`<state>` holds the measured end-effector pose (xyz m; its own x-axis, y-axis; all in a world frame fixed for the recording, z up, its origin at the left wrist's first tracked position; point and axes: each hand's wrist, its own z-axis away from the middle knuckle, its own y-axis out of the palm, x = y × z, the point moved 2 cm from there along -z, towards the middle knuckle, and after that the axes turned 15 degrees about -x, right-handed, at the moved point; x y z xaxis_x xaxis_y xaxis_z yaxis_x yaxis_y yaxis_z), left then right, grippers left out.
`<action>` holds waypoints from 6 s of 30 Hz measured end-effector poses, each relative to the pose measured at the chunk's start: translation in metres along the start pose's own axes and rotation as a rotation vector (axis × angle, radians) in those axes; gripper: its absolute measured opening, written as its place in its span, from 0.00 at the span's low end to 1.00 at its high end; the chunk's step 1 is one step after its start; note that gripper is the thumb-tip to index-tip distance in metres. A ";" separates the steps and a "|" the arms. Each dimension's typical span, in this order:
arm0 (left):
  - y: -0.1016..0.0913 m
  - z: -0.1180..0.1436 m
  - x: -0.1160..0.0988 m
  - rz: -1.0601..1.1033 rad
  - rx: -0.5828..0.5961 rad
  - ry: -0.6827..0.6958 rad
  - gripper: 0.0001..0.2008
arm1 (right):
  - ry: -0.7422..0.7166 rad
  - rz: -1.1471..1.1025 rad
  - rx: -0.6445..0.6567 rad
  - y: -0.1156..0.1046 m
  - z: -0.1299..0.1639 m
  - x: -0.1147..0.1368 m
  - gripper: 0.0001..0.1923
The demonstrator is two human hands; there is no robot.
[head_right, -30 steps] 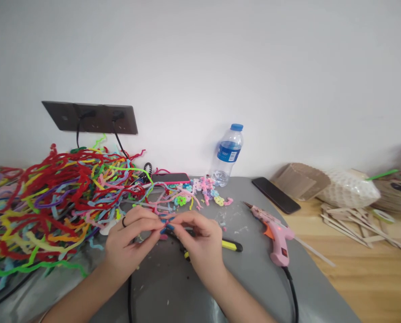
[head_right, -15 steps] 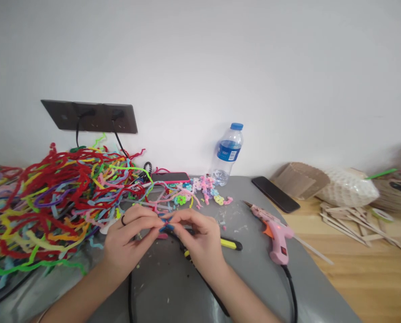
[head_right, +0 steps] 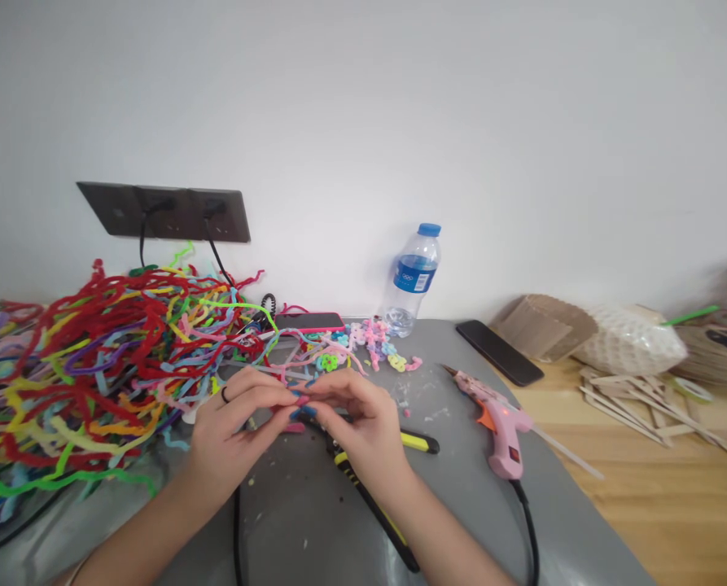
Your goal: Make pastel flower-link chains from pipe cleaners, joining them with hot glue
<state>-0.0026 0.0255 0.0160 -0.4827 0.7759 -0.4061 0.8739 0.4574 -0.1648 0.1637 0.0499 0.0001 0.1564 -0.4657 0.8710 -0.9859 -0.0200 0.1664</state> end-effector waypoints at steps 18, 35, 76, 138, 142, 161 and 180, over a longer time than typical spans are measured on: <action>-0.001 -0.003 0.004 -0.072 0.004 -0.032 0.04 | 0.069 0.060 -0.025 -0.001 -0.008 0.005 0.09; -0.005 -0.007 0.009 -0.026 -0.057 -0.012 0.02 | 0.049 0.104 -0.095 -0.004 -0.011 -0.002 0.07; -0.005 -0.007 0.016 -0.058 -0.031 0.039 0.05 | 0.038 0.136 0.010 -0.005 -0.011 -0.005 0.11; -0.007 0.017 0.050 -0.276 0.872 -0.396 0.05 | 0.222 0.252 0.128 -0.006 -0.017 -0.026 0.04; -0.008 0.014 0.048 -0.262 0.769 -0.351 0.05 | 0.228 0.267 0.128 -0.006 -0.017 -0.024 0.05; -0.001 0.005 0.038 -0.187 0.475 -0.318 0.09 | 0.240 0.266 0.132 -0.005 -0.018 -0.026 0.08; 0.007 0.008 0.047 0.258 0.171 -0.919 0.07 | 0.280 0.225 0.143 -0.001 -0.015 -0.027 0.08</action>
<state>-0.0189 0.0617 -0.0111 -0.1046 0.1683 -0.9802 0.9782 0.1951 -0.0709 0.1614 0.0759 -0.0163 -0.0742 -0.2135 0.9741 -0.9928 -0.0767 -0.0924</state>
